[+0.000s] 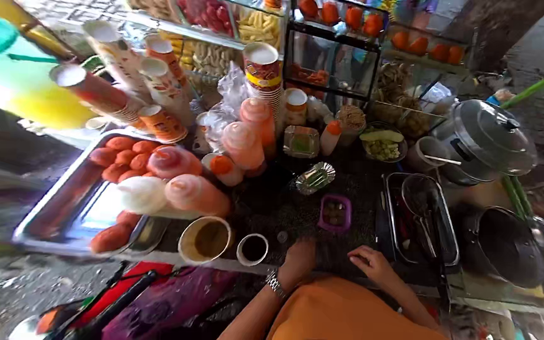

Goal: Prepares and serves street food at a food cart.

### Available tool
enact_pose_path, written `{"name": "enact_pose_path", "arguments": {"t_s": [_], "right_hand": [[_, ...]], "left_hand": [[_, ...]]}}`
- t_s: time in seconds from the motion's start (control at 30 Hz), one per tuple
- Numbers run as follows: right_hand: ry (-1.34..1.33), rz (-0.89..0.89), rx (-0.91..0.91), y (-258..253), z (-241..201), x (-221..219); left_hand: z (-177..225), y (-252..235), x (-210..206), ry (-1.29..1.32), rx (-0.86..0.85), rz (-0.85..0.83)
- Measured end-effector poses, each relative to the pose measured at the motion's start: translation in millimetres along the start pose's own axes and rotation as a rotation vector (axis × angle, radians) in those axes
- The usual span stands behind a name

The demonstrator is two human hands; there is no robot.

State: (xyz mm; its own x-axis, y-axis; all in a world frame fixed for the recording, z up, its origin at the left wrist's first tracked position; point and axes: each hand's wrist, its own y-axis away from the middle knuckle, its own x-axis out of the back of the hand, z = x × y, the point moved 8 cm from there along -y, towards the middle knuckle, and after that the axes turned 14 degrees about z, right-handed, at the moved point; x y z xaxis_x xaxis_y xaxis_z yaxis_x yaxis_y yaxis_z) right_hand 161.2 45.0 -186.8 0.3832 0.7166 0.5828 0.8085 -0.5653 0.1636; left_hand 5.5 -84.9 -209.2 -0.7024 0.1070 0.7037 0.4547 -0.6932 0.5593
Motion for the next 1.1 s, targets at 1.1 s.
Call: {"name": "enact_pose_path", "arguments": {"t_s": [1.1], "right_hand": [[-0.105, -0.198, 0.486, -93, -147, -205]], "left_hand": [[-301, 362, 421, 0.514, 0.367, 2.066]]}}
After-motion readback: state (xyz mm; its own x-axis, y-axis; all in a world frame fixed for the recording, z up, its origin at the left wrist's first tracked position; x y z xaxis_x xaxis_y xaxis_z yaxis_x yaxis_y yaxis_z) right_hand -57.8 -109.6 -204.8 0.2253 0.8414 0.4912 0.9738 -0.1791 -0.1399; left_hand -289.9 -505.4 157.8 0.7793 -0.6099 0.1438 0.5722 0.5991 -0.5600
